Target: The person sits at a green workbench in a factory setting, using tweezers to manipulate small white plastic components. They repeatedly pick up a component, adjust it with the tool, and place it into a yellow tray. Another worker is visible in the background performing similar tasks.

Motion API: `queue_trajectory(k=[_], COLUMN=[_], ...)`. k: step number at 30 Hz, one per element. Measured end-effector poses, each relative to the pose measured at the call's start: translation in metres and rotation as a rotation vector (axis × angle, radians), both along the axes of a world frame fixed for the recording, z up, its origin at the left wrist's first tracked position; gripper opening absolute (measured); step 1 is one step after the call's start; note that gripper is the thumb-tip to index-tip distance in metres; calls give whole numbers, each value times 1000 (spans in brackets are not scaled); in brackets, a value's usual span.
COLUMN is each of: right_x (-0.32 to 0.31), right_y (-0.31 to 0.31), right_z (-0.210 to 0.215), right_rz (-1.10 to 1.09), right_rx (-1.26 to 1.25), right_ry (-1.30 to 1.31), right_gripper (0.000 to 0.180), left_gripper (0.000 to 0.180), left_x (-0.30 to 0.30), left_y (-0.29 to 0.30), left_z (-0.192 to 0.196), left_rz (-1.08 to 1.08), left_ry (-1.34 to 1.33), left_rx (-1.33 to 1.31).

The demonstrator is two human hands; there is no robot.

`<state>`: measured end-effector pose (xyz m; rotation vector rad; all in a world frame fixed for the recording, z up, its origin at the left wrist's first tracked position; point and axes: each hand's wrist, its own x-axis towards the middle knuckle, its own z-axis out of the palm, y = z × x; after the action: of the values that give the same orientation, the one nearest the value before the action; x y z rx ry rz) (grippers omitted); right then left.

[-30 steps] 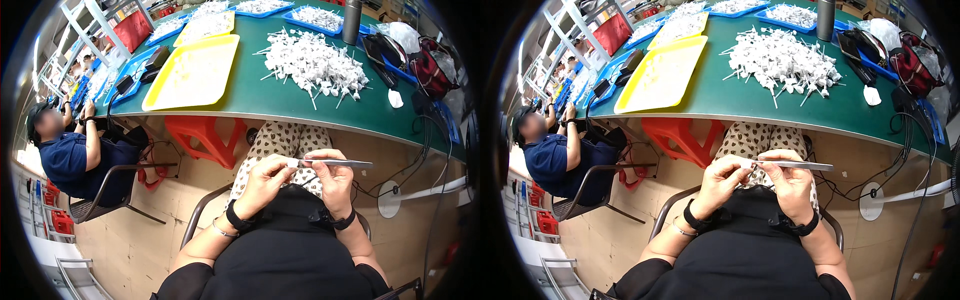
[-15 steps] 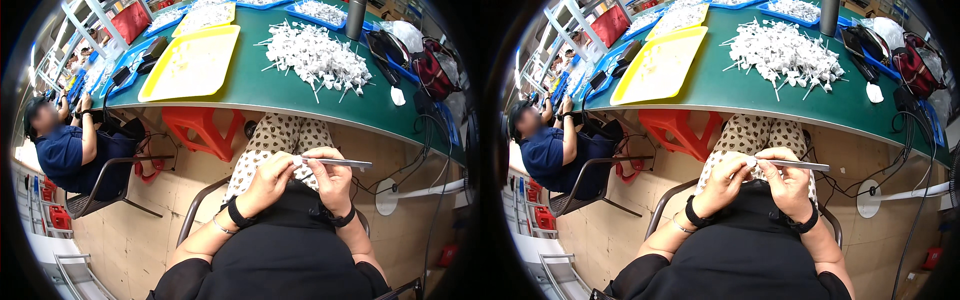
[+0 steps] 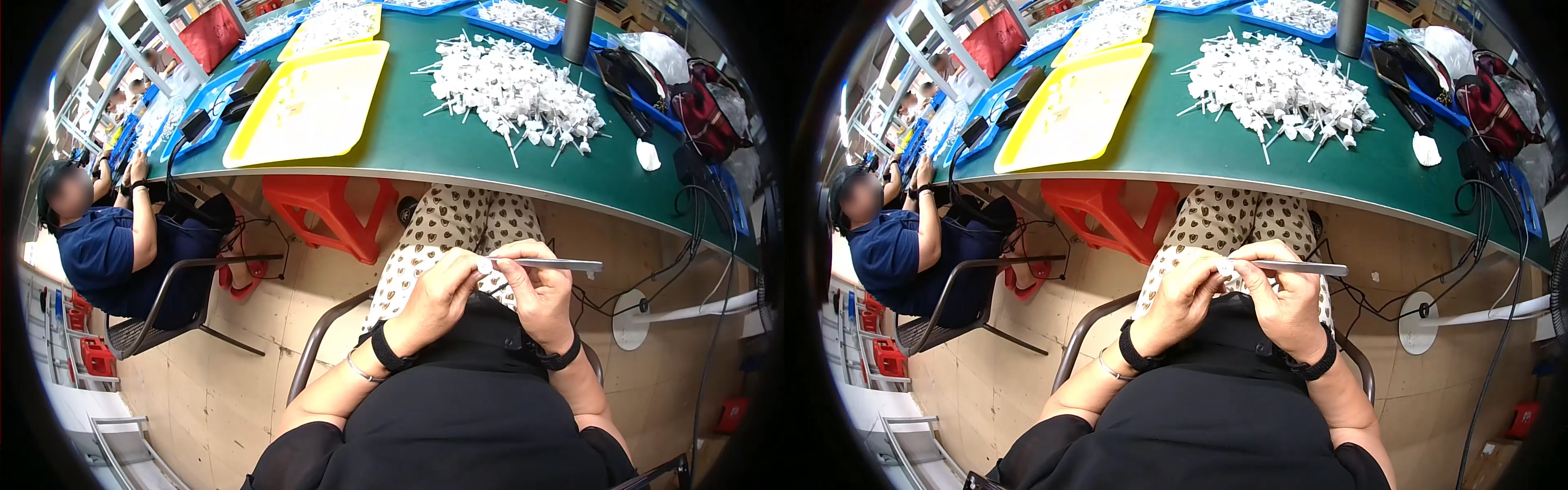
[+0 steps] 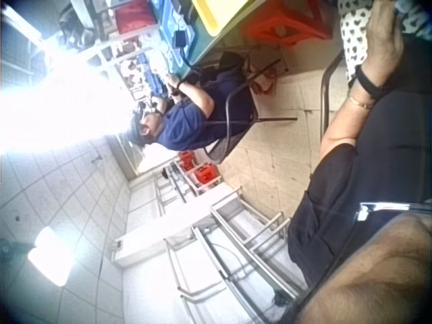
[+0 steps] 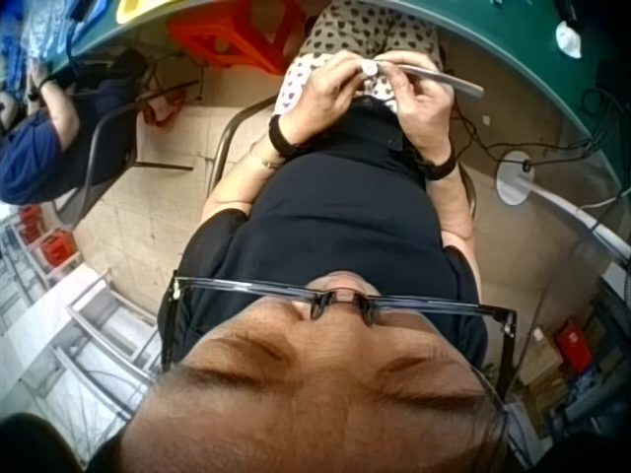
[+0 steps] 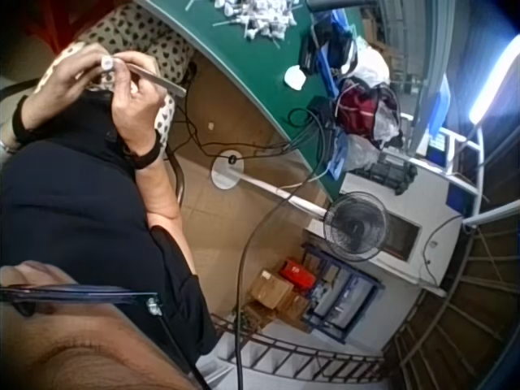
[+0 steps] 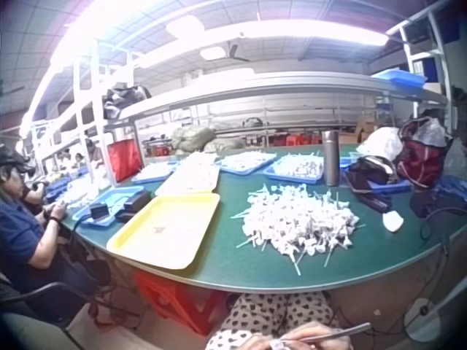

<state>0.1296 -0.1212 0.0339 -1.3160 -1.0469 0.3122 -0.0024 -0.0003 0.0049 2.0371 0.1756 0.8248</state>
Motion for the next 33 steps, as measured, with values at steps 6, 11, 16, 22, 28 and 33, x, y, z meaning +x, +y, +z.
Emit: queue_trajectory(k=[6,11,16,22,28,33], right_x=[1,0,1,2,9,-7], right_y=[0,0,-6,-1,-6,-3], right_z=[0,2,7,4,13,10], right_rz=[-22,-31,15,-12,32,15], right_rx=[-8,-9,-78,-28,-121,-8], right_ry=[-59,-41,-18,-114,-244,194], right_gripper=[5,3,5,3,4,7], left_gripper=[22,22,26,27,29,25], left_x=[1,1,0,1,1,0], left_y=[0,0,-1,-3,-3,-3], left_z=[0,-2,-3,-4,-7,-5], left_rz=[12,10,6,8,-8,-31], left_ry=[-14,-22,-36,-28,-52,-70], left_rx=[43,22,-2,-34,-22,-169])
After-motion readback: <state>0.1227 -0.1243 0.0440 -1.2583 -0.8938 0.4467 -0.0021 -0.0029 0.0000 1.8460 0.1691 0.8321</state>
